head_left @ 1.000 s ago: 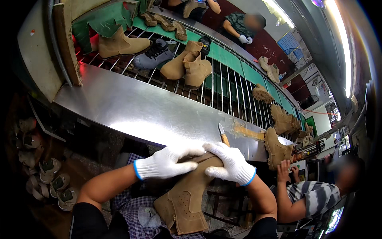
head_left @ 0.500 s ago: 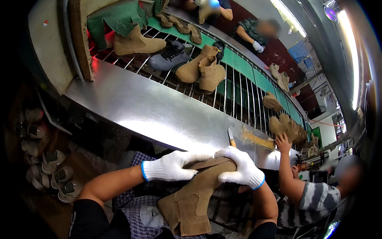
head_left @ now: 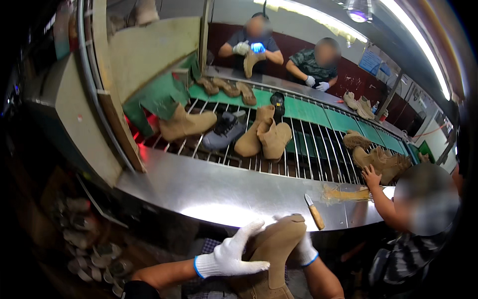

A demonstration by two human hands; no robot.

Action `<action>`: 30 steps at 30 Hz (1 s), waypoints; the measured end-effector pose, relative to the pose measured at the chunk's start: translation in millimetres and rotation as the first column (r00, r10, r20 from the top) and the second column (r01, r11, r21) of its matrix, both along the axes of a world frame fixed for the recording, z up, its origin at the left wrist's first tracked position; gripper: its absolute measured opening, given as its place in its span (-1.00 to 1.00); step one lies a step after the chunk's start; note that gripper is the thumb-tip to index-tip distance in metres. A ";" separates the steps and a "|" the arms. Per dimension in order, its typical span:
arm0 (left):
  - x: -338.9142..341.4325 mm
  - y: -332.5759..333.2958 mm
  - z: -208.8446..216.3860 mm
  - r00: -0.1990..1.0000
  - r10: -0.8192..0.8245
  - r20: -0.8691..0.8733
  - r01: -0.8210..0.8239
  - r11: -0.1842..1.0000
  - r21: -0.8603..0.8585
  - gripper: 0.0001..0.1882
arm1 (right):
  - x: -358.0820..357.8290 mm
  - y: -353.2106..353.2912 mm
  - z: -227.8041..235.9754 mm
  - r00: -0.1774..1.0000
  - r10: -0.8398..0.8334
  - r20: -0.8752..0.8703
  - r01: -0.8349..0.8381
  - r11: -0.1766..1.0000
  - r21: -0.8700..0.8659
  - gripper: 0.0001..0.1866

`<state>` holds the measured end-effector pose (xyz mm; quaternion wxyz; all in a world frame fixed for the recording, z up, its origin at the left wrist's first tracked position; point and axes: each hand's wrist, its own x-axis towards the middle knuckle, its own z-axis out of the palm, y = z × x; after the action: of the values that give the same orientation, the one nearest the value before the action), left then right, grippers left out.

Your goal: The person handles footwear components on a conveyor belt, including picking up boots, using a small knife to trim material from the soles, and placing the shoes back onto the belt.

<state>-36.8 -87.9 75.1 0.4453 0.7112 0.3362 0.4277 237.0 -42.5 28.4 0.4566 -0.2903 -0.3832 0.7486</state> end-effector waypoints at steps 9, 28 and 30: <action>-13.7 105.7 -54.3 0.992 0.115 0.059 -0.080 0.905 -0.419 -0.56 | -21.5 -4.3 49.2 0.488 -0.050 0.871 -0.421 0.861 0.285 -0.10; 9.5 103.5 -64.1 0.965 0.258 0.055 -0.208 0.873 -0.441 -0.71 | -27.8 -9.0 31.1 0.464 -0.273 0.843 -0.253 0.871 0.422 -0.37; 4.6 107.8 -68.0 0.973 0.230 0.001 -0.215 0.910 -0.356 -0.73 | -26.6 -7.5 33.3 0.403 -0.290 0.868 -0.351 0.827 0.439 -0.29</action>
<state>-32.2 19.9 7.1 0.5213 0.5675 0.4766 0.4232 210.4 -50.0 61.7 0.2197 -0.4952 -0.7752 0.3250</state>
